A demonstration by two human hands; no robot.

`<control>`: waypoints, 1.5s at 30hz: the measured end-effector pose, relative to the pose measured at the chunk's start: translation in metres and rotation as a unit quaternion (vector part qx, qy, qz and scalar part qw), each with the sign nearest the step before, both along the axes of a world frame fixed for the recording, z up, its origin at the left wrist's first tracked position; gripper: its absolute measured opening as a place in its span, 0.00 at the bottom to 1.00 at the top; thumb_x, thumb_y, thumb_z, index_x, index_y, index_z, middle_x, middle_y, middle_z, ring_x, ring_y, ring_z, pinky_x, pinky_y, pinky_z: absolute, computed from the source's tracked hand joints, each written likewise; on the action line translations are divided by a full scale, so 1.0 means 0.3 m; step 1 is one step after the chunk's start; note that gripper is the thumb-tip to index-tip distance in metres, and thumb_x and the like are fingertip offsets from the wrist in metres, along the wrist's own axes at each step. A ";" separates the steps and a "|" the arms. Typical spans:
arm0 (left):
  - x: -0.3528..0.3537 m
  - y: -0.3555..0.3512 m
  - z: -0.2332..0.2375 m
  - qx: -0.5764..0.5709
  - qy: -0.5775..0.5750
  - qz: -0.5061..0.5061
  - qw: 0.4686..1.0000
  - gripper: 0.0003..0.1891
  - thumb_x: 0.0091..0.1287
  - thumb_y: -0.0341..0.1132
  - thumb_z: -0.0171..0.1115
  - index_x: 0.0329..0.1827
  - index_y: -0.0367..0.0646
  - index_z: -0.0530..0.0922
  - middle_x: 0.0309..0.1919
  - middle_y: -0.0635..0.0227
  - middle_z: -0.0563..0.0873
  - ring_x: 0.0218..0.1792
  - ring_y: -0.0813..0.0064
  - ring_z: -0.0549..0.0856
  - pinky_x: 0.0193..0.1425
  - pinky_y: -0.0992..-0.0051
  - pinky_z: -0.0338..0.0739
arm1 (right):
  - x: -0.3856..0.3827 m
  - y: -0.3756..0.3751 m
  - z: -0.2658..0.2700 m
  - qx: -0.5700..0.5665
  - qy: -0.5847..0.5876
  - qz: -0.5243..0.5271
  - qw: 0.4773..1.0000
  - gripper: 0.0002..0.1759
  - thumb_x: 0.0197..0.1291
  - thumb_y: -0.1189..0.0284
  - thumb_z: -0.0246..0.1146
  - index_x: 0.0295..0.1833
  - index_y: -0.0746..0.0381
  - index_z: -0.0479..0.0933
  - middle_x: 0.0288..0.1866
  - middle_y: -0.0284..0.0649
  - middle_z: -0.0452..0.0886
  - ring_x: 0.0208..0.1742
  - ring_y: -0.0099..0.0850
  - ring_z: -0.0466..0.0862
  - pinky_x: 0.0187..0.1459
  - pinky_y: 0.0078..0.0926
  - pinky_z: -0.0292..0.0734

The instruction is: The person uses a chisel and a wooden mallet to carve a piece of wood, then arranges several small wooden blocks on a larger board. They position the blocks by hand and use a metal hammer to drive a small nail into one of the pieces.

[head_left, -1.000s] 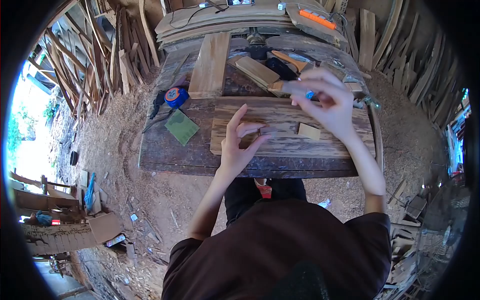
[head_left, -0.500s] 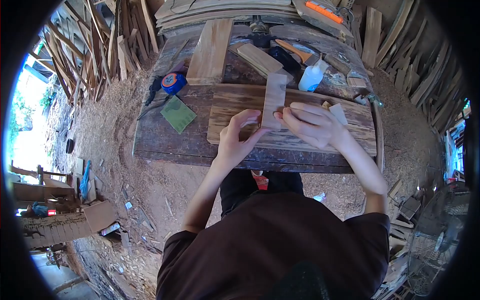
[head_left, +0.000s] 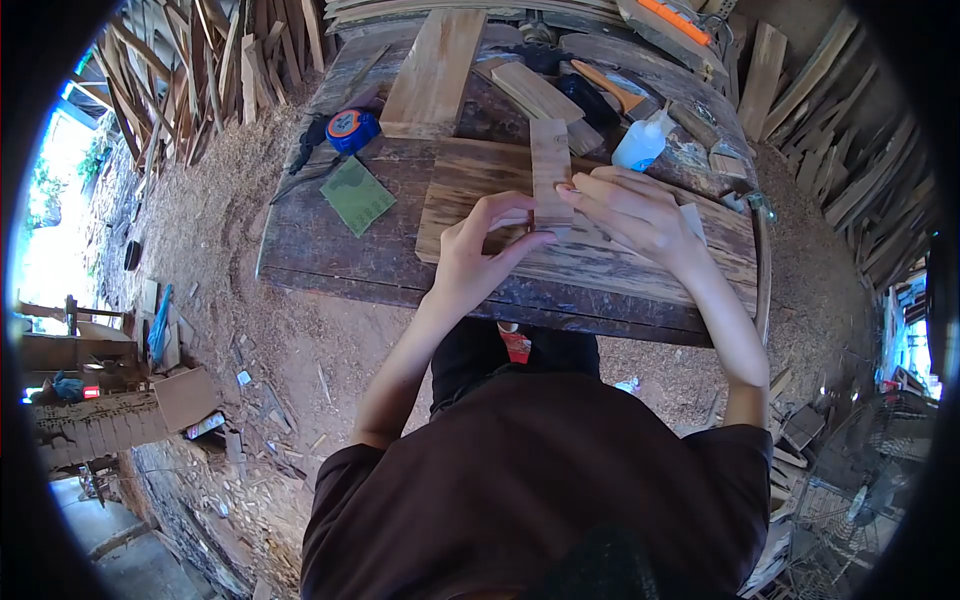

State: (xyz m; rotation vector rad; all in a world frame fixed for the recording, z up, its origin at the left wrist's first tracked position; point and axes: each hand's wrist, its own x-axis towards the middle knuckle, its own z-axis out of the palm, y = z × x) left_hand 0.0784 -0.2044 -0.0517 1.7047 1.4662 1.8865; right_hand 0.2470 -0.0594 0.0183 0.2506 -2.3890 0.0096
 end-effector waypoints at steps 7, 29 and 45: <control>0.002 -0.004 0.012 -0.017 0.010 0.013 1.000 0.21 0.55 0.29 0.77 0.50 0.37 0.78 0.43 0.64 0.89 0.45 0.74 0.90 0.50 0.75 0.84 | -0.001 0.011 -0.044 -0.008 0.032 0.010 0.999 0.28 0.45 0.79 0.70 0.57 0.66 0.80 0.43 0.38 0.78 0.38 0.35 0.82 0.38 0.31 0.79; -0.003 0.002 0.044 0.042 0.098 0.031 0.994 0.17 0.54 0.27 0.76 0.48 0.40 0.84 0.34 0.65 0.87 0.32 0.72 0.86 0.37 0.75 0.81 | 0.001 0.018 -0.046 0.023 0.031 0.004 0.999 0.30 0.42 0.79 0.67 0.58 0.64 0.80 0.47 0.38 0.79 0.42 0.35 0.83 0.41 0.31 0.82; 0.001 0.000 0.044 0.045 0.094 0.031 0.994 0.15 0.54 0.27 0.76 0.45 0.40 0.85 0.34 0.66 0.87 0.32 0.73 0.86 0.35 0.76 0.80 | 0.001 0.017 -0.039 0.021 0.037 0.014 0.999 0.29 0.42 0.79 0.67 0.56 0.65 0.81 0.48 0.38 0.79 0.42 0.35 0.83 0.40 0.30 0.82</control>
